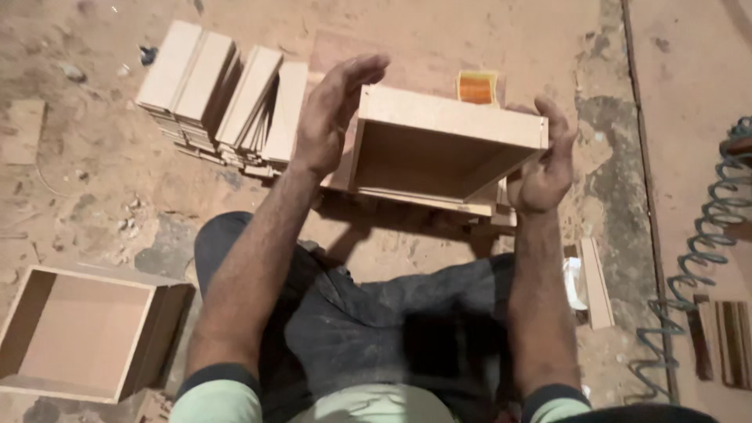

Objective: The person assembles small wooden boxes by applying glue to thin wooden strips and attaching them to a base. They use a pneumatic nail gun to secure the sides and then place the finished boxes on a stack.

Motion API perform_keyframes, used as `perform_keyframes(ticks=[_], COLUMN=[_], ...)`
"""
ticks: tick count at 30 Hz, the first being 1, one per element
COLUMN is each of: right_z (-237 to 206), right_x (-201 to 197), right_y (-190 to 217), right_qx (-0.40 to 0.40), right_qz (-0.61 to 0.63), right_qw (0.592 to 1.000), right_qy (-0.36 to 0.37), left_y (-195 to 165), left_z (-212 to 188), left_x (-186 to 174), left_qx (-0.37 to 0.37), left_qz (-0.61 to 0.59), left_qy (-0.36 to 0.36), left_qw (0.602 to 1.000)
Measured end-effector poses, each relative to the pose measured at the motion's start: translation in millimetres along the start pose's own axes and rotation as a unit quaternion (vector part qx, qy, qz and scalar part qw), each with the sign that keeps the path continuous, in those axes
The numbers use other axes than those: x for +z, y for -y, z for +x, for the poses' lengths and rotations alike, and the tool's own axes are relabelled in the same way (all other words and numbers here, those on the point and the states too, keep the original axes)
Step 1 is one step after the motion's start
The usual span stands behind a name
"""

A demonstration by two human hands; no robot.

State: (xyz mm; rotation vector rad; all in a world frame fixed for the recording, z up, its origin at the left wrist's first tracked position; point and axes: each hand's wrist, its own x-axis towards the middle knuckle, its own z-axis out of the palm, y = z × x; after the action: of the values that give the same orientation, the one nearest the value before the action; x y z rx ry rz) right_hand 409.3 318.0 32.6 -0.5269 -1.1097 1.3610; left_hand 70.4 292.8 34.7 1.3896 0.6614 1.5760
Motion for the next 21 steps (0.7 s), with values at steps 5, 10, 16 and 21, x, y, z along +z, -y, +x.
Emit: perform_keyframes(ticks=[5, 10, 16, 21], right_z=[4, 6, 3, 9], right_x=[26, 41, 40, 36], right_y=[27, 31, 30, 32], right_qx=[-0.030, 0.049, 0.051, 0.060], right_qz=[-0.158, -0.062, -0.089, -0.080], right_qw=[0.986, 0.997, 0.994, 0.995], right_qy=[0.033, -0.011, -0.030, -0.001], left_y=[-29, -49, -45, -42], left_z=[17, 18, 13, 12], left_x=[21, 28, 21, 18], left_qx=[-0.022, -0.071, -0.088, -0.082], left_qz=[0.140, 0.064, 0.006, 0.001], left_qy=[0.016, 0.004, 0.009, 0.024], left_qw=[0.990, 0.995, 0.996, 0.996])
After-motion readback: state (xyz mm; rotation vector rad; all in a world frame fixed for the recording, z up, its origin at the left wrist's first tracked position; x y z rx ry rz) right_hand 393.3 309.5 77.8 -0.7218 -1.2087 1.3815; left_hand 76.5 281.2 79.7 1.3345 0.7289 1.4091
